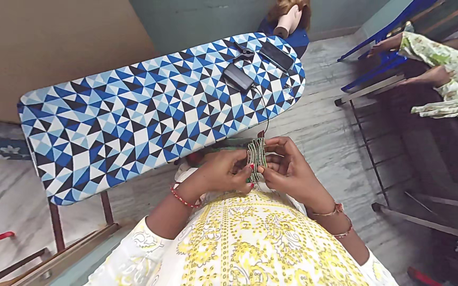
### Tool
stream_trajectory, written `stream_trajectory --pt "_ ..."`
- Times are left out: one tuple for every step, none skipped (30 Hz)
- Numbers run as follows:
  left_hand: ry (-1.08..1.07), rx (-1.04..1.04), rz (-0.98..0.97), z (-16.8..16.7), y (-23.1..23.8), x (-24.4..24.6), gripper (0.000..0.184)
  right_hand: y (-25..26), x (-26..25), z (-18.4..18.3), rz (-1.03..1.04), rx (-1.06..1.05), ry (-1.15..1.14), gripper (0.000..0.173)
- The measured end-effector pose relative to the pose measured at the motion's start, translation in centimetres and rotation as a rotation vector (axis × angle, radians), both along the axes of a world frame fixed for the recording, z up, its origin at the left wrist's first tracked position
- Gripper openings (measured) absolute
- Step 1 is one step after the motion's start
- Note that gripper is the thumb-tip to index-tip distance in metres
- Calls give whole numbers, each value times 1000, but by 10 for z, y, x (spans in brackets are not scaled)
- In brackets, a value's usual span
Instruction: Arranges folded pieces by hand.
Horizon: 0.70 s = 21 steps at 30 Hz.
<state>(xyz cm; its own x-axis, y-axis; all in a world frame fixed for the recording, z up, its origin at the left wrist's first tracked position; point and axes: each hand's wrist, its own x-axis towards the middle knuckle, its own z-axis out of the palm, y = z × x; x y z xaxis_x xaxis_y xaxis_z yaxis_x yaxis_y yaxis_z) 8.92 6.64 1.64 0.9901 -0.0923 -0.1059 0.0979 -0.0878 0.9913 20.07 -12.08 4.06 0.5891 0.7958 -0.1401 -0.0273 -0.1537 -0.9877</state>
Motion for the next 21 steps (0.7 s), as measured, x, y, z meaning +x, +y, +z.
stream_trajectory --pt "-1 -8 -3 0 0 0 27 0 0 0 2 -5 3 53" --pt "-6 -14 -4 0 -1 -1 28 -1 -1 1 4 -8 8 53" --pt "-12 -14 -3 -1 -2 -1 29 -1 -1 1 7 -7 12 52" --pt "-19 -14 -4 -2 -2 -2 30 -2 -1 1 9 -4 13 52" --pt "-21 -16 -7 -3 -2 -2 31 -2 -2 0 9 -1 15 52" --pt "-25 -17 -9 -4 -3 -3 32 -3 -3 0 7 0 13 52" --pt "-28 -16 -6 -4 -4 -3 31 -3 -3 0 -2 -5 10 52" --pt "-24 -12 1 -4 -5 -3 29 -2 -4 1 -19 -19 7 51" --pt "-9 -2 12 -3 -6 -3 28 -2 -5 1 -39 -37 3 51" --pt "12 18 28 -2 -7 -2 28 -1 -6 1 -55 -50 -6 51" --pt "34 41 44 -1 -9 -2 28 -1 -7 1 -68 -59 -9 52" --pt "55 59 60 1 -10 -2 28 -1 -8 0 -80 -62 -7 52" --pt "68 65 74 2 -12 -2 28 -1 -9 0 -89 -60 -5 53" --pt "77 68 86 2 -13 -2 26 -1 -9 0 -98 -54 -4 53" --pt "87 69 99 4 -15 -2 25 -2 -10 -1 -101 -53 -6 54" --pt "99 75 108 5 -17 -2 24 -3 -10 -1 -101 -53 -12 54" --pt "113 88 117 6 -18 -2 23 -3 -11 -2 -104 -56 -21 54" --pt "128 104 120 7 -19 -1 23 -4 -11 -2 -106 -58 -31 54" --pt "142 120 124 8 -20 -1 23 -4 -11 -3 -108 -61 -38 54" --pt "154 136 130 9 -21 -1 23 -4 -11 -3 -109 -65 -41 54" --pt "164 154 136 10 -22 -1 24 -4 -11 -3 -112 -69 -41 54"
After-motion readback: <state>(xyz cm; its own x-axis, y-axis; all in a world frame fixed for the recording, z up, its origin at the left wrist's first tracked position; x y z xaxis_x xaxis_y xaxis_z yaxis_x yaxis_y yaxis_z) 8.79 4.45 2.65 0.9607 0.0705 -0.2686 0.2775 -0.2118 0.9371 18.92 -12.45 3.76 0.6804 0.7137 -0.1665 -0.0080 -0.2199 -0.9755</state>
